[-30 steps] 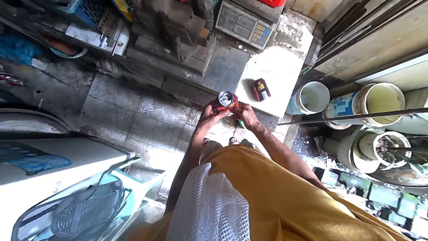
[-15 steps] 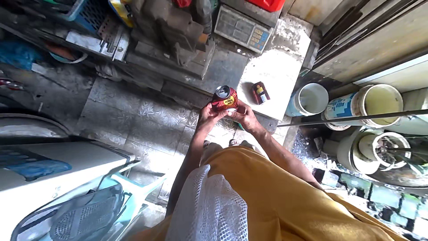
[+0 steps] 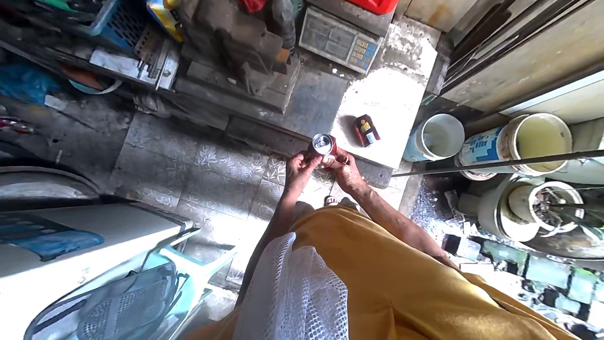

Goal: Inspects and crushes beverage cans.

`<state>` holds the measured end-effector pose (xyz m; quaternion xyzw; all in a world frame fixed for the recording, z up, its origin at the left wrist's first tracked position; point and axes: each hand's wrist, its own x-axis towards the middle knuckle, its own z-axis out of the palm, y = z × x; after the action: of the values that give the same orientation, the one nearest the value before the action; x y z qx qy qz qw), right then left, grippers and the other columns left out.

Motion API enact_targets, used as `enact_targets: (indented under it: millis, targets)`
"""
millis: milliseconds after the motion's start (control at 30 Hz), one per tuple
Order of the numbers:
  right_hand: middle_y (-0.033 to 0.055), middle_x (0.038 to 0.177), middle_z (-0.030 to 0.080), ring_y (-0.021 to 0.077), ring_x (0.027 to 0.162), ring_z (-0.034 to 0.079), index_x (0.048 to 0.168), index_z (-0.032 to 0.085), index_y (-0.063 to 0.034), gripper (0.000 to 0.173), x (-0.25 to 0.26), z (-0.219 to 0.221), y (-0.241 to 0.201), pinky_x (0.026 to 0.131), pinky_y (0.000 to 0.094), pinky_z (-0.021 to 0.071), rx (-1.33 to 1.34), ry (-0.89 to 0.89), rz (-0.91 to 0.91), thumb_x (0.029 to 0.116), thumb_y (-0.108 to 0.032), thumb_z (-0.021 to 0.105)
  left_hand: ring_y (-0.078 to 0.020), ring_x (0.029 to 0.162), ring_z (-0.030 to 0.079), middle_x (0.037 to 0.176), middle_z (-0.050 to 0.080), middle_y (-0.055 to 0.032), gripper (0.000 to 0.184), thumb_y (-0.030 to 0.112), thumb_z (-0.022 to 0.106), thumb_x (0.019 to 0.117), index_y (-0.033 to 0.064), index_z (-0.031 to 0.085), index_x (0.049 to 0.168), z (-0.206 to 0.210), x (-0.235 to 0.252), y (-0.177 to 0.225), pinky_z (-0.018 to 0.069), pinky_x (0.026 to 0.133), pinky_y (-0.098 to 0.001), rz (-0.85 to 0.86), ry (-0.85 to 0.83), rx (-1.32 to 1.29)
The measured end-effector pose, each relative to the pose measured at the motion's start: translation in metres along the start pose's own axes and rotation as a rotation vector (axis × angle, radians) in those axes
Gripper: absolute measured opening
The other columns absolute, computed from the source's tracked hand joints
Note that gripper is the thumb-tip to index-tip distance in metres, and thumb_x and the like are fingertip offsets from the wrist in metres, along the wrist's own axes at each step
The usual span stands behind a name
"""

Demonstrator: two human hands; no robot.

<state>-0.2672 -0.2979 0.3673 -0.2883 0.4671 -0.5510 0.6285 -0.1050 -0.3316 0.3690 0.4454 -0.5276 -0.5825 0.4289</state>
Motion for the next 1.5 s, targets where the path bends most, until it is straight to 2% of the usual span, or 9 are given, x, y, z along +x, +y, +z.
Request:
enact_targets:
  millis: [333,433,567,633,767,833,933,1100,1500]
  targets:
    - [0.0137,0.101,0.071,0.0223,0.085,0.071,0.119,0.063,0.0014,0.028,0.010,-0.004,0.011,0.072,0.0404,0.0631,0.006,0.109,0.011,0.0951,-0.011,0.069,-0.0142,0.086,0.070,0.092,0.072,-0.0058,0.013,0.009,0.075,0.0906,0.0011,0.070,0.100,0.015,0.010,-0.030,0.0604,0.080,-0.0355,-0.107,0.109,-0.165]
    - [0.0155,0.105,0.071,0.0256,0.088,0.072,0.124,0.061,0.0017,0.031,0.013,-0.009,0.008,0.076,0.0443,0.0640,0.007,0.073,0.085,0.0958,-0.008,0.069,-0.0177,0.096,0.070,0.104,0.071,-0.0082,0.025,0.016,0.072,0.0955,0.0013,0.066,0.115,0.007,0.014,-0.033,0.0610,0.087,-0.0399,-0.159,-0.012,-0.105]
    - [0.0177,0.128,0.063,0.0344,0.105,0.069,0.148,0.043,-0.0112,0.064,0.017,-0.022,-0.005,0.082,0.0537,0.0626,0.024,-0.093,0.183,0.0917,-0.012,0.072,-0.0173,0.101,0.068,0.112,0.069,-0.0106,0.037,0.013,0.069,0.0960,0.0009,0.059,0.130,-0.007,0.018,-0.025,0.0589,0.091,-0.0378,-0.113,-0.171,0.016]
    - [0.0176,0.129,0.062,0.0360,0.105,0.068,0.148,0.043,-0.0152,0.058,0.018,-0.023,-0.012,0.078,0.0561,0.0621,0.041,-0.096,0.197,0.0954,-0.020,0.068,-0.0161,0.103,0.068,0.114,0.069,-0.0111,0.042,0.015,0.070,0.0966,-0.0002,0.056,0.133,-0.010,0.018,-0.014,0.0576,0.094,-0.0357,-0.075,-0.237,0.065]
    - [0.0171,0.120,0.065,0.0340,0.102,0.070,0.136,0.052,-0.0073,0.041,0.018,-0.020,-0.028,0.077,0.0557,0.0632,-0.048,-0.147,0.138,0.0984,-0.016,0.064,-0.0200,0.113,0.066,0.126,0.066,-0.0128,0.056,0.025,0.067,0.0953,0.0027,0.048,0.143,-0.013,0.019,0.009,0.0579,0.096,-0.0411,-0.135,-0.304,0.026]
    - [0.0174,0.123,0.066,0.0335,0.103,0.070,0.141,0.052,-0.0073,0.046,0.018,-0.018,-0.031,0.078,0.0544,0.0631,-0.125,-0.166,0.152,0.0974,-0.015,0.064,-0.0162,0.109,0.068,0.122,0.068,-0.0115,0.049,0.030,0.065,0.0999,0.0027,0.055,0.139,-0.014,0.023,0.008,0.0568,0.097,-0.0372,-0.085,-0.253,0.125]
    - [0.0128,0.119,0.069,0.0219,0.100,0.069,0.140,0.057,-0.0059,0.047,0.018,-0.021,-0.031,0.083,0.0410,0.0607,-0.317,-0.204,0.094,0.0951,-0.017,0.066,-0.0133,0.102,0.070,0.115,0.071,-0.0108,0.041,0.027,0.068,0.0993,0.0012,0.062,0.130,-0.017,0.027,0.004,0.0574,0.095,-0.0343,0.027,-0.283,0.234]
    - [0.0161,0.125,0.068,0.0187,0.113,0.067,0.139,0.056,0.0036,0.050,0.015,-0.030,-0.028,0.101,0.0358,0.0555,-0.406,-0.314,-0.071,0.0937,-0.010,0.071,-0.0116,0.105,0.072,0.118,0.073,-0.0102,0.050,0.030,0.075,0.0941,0.0020,0.063,0.134,-0.021,0.019,0.006,0.0585,0.097,-0.0327,0.078,-0.281,0.329]
    - [0.0158,0.115,0.071,0.0176,0.102,0.070,0.131,0.059,0.0048,0.041,0.019,-0.036,-0.016,0.092,0.0350,0.0590,-0.435,-0.159,-0.073,0.0931,-0.005,0.070,-0.0137,0.098,0.073,0.111,0.074,-0.0110,0.042,0.025,0.075,0.0933,0.0010,0.067,0.126,-0.009,0.037,-0.009,0.0602,0.092,-0.0358,0.036,-0.317,0.317]
